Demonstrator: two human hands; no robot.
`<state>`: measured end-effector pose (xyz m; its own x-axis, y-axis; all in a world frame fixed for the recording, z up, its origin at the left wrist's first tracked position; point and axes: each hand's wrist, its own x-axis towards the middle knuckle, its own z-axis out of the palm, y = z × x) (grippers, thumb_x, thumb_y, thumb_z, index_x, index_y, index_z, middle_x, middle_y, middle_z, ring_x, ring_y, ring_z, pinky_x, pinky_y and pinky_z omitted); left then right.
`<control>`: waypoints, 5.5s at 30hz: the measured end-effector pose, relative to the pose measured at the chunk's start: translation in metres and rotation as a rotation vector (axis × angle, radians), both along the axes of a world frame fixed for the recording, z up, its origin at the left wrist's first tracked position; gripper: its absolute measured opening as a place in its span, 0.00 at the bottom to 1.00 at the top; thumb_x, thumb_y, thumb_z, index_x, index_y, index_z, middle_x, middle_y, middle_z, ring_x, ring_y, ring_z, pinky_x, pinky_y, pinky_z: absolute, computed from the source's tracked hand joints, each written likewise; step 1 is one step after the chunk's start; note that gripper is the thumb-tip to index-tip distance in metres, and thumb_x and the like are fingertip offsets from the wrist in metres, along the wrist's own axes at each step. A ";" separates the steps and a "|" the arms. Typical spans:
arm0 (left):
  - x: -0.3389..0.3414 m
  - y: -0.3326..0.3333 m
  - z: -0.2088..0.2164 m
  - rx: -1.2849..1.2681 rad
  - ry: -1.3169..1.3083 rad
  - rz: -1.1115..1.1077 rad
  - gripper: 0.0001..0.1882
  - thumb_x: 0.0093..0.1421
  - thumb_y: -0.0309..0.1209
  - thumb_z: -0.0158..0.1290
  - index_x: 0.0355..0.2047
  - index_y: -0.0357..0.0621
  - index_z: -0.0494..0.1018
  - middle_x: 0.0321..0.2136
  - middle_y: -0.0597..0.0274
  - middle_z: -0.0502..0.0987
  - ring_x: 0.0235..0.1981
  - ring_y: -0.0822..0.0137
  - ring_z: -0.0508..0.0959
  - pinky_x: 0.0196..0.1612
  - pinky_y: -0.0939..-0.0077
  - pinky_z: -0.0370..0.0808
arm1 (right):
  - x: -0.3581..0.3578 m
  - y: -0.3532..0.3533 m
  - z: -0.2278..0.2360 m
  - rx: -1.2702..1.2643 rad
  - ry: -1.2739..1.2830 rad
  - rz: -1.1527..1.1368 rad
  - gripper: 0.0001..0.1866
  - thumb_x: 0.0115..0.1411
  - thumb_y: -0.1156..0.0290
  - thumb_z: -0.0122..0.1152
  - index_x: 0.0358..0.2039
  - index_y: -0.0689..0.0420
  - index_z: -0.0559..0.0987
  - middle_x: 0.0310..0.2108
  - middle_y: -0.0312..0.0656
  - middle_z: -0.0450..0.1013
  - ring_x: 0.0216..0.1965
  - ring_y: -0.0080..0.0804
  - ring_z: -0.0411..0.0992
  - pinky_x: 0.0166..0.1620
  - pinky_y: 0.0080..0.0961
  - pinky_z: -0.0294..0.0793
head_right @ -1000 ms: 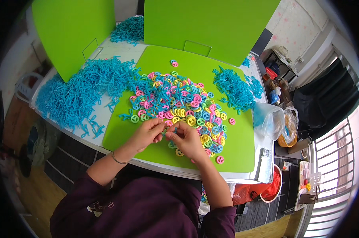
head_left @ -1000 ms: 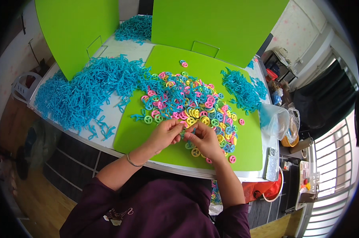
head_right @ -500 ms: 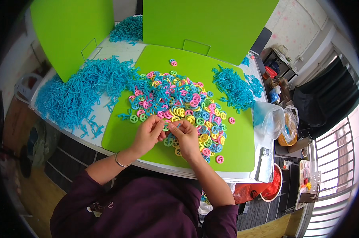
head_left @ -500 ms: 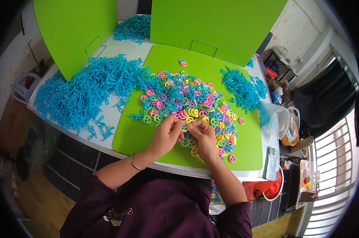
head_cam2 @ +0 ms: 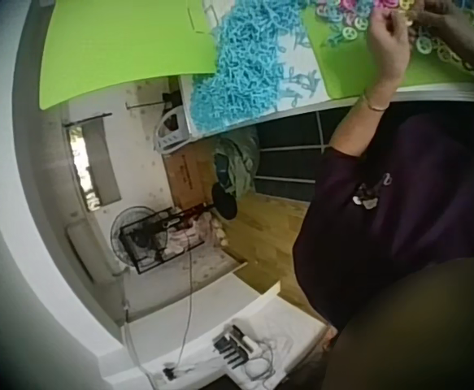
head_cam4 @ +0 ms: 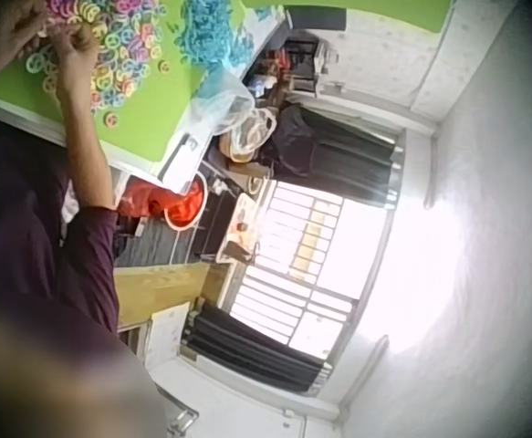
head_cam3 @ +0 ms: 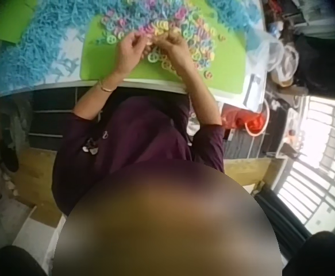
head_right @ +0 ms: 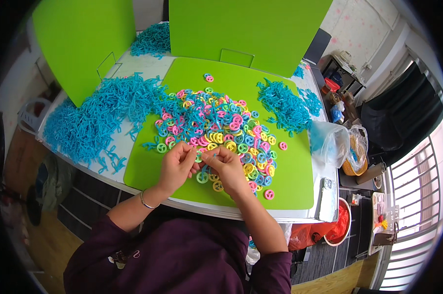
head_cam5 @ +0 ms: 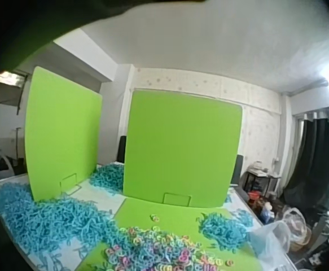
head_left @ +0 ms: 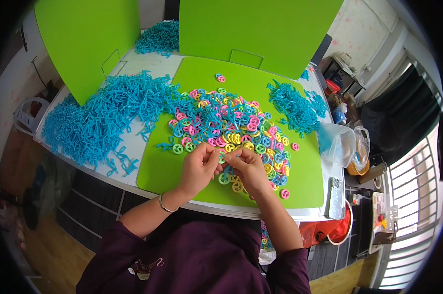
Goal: The person is picking up, inspecting, and connecting colorful smiley-face rings on a workbench.
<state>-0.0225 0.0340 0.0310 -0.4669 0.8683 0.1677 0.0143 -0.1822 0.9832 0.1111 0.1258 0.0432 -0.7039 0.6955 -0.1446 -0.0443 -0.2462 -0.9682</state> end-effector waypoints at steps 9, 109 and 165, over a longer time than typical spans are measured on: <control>-0.008 -0.003 0.002 0.034 0.148 -0.136 0.12 0.65 0.35 0.49 0.29 0.38 0.70 0.17 0.67 0.74 0.18 0.80 0.73 0.19 0.84 0.67 | -0.001 0.001 0.007 -0.184 0.165 -0.048 0.08 0.61 0.70 0.55 0.38 0.60 0.74 0.23 0.37 0.72 0.24 0.25 0.73 0.30 0.21 0.74; -0.020 0.005 0.002 0.155 -0.200 -0.166 0.12 0.60 0.25 0.54 0.45 0.36 0.74 0.32 0.67 0.77 0.33 0.79 0.74 0.37 0.86 0.73 | -0.014 -0.019 0.008 0.461 -0.077 -0.172 0.18 0.57 0.76 0.60 0.50 0.60 0.75 0.25 0.36 0.73 0.27 0.21 0.72 0.29 0.18 0.73; -0.029 0.006 0.003 -0.327 -0.211 -0.321 0.25 0.65 0.49 0.43 0.22 0.41 0.71 0.09 0.69 0.63 0.10 0.80 0.59 0.16 0.82 0.57 | 0.000 -0.007 0.014 0.936 -0.107 0.066 0.11 0.54 0.81 0.61 0.38 0.58 0.81 0.31 0.40 0.77 0.32 0.26 0.74 0.36 0.22 0.72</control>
<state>-0.0519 0.0400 0.0342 -0.1618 0.9649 -0.2067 -0.1973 0.1736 0.9648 0.1109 0.1187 0.0569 -0.7610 0.5208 0.3869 0.0421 0.6347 -0.7716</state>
